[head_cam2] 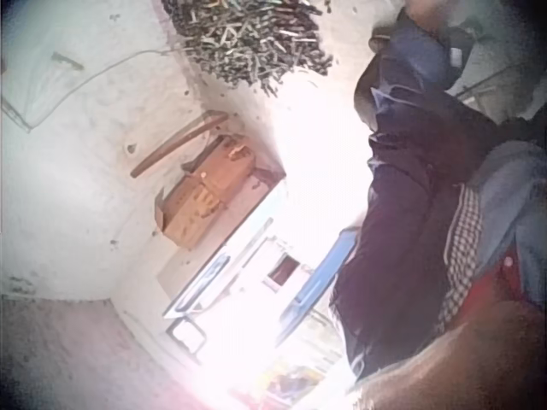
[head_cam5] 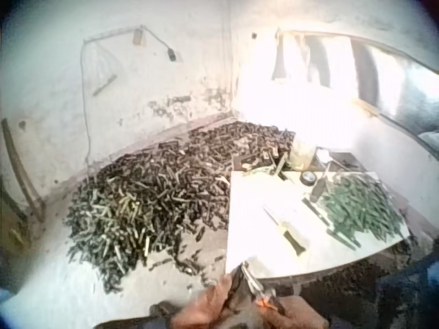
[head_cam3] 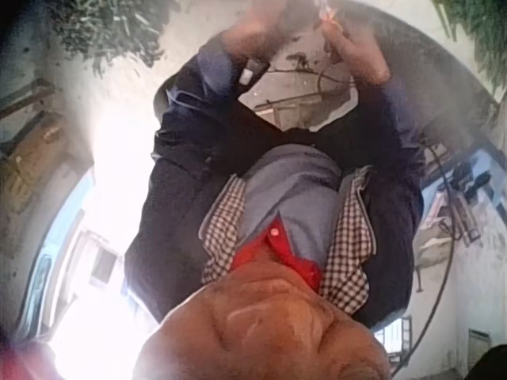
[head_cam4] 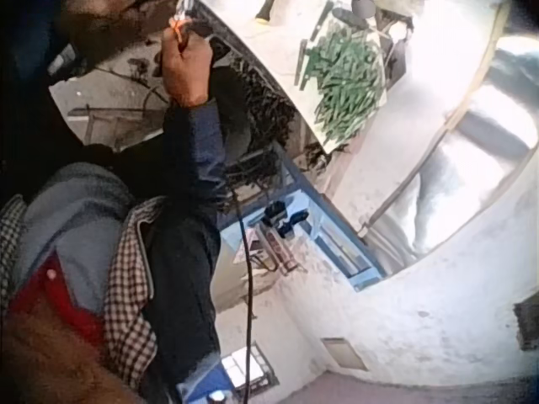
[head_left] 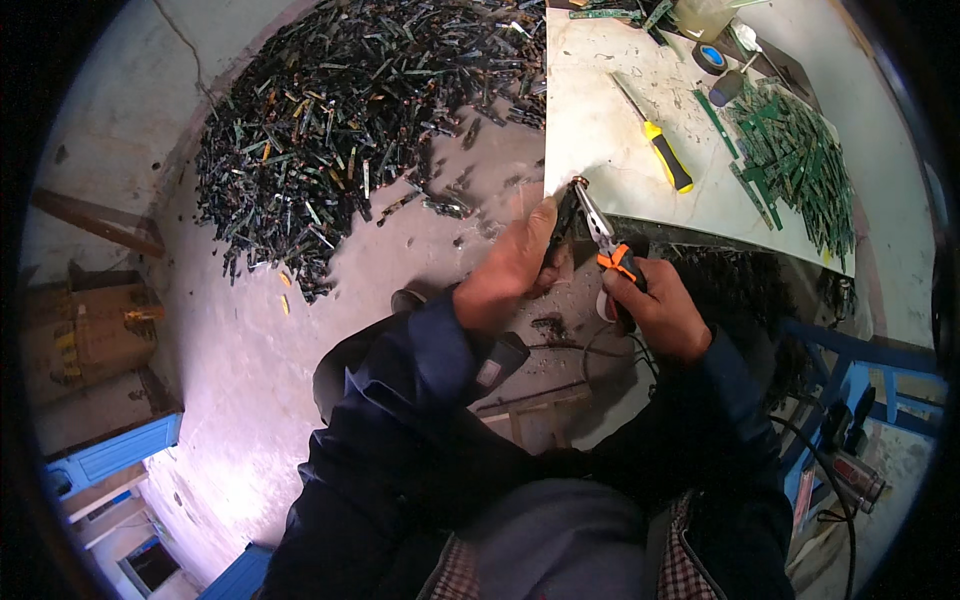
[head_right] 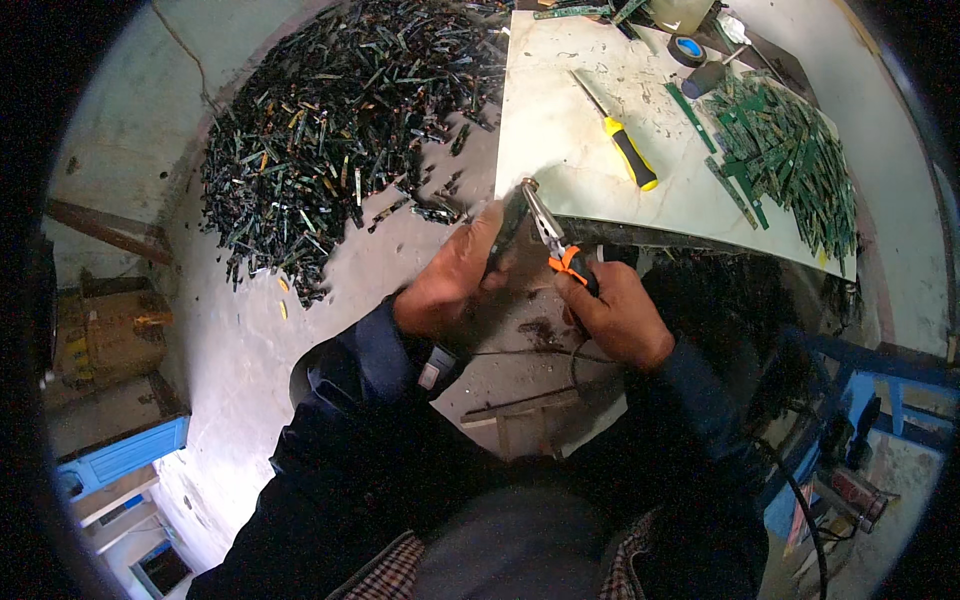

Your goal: The person sits on the floor and uses pliers to strip green plastic insulation from black cylindrical components. They also use a brush to clean the components and place the processed items on a nearby table.

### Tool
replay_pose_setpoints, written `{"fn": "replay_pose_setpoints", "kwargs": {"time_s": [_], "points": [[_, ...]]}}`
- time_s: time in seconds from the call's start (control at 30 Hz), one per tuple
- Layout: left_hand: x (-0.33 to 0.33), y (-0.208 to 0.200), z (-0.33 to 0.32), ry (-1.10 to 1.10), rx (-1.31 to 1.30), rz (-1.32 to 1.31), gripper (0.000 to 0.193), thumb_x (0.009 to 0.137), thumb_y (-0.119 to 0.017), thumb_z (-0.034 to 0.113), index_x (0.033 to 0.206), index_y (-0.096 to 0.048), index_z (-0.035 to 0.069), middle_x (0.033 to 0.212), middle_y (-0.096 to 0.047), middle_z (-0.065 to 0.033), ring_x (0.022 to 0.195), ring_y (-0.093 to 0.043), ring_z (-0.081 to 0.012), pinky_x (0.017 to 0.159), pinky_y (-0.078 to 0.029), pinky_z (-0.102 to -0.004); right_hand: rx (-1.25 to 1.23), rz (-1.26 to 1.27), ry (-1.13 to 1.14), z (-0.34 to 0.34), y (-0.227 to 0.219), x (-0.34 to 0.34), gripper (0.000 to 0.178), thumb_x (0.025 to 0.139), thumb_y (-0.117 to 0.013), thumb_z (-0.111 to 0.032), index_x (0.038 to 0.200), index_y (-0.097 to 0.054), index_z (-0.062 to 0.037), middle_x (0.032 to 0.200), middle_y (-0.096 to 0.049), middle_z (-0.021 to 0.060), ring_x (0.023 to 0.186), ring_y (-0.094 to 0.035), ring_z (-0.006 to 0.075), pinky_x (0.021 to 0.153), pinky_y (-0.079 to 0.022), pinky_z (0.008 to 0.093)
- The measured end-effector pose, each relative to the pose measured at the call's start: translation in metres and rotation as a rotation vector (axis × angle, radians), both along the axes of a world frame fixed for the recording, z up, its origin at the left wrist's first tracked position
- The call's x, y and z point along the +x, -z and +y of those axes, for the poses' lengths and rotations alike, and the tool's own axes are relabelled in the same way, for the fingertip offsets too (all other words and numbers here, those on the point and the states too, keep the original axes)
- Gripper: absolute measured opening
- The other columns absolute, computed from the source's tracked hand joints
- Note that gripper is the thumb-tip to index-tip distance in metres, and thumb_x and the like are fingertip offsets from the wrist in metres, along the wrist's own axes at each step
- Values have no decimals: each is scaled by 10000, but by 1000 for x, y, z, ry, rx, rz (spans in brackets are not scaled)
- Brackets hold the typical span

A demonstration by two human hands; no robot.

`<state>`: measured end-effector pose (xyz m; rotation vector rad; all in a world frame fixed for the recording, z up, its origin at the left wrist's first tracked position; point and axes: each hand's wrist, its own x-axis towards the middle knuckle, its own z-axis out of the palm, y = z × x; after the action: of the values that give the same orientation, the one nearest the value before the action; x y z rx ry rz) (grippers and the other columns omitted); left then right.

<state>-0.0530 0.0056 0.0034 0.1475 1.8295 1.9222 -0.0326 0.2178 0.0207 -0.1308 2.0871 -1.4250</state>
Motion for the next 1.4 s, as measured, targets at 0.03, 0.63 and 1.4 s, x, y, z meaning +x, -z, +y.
{"fn": "replay_pose_setpoints", "kwargs": {"time_s": [0.03, 0.63, 1.4], "points": [[0, 0, 0, -2, 53, -121, 560, 967, -209, 577, 842, -488, 108, 630, -445, 9, 497, -360, -64, 436, -272, -221, 148, 91, -28, 1, -1, -2, 346, 920, -548, -281, 752, -559, 21, 575, -566, 99, 502, -564, 205, 491, -450, 339], [-2, 4, -1, -82, 220, -349, 336, 979, -385, 456, 1087, -489, 155, 711, -424, 41, 514, -329, -59, 421, -221, -218, -385, -273, 133, 9, 4, 36, 364, 904, -581, -318, 1121, -552, -27, 926, -661, 105, 777, -650, 171, 525, -509, 238], [9, -1, 14, -210, -10, -136, 421, 976, -412, 420, 851, -509, 30, 672, -506, -31, 514, -420, -95, 440, -338, -256, 533, 420, 172, -26, 8, 40, 300, 902, -543, -265, 992, -521, 21, 873, -606, 249, 799, -588, 442, 670, -456, 505]]}}
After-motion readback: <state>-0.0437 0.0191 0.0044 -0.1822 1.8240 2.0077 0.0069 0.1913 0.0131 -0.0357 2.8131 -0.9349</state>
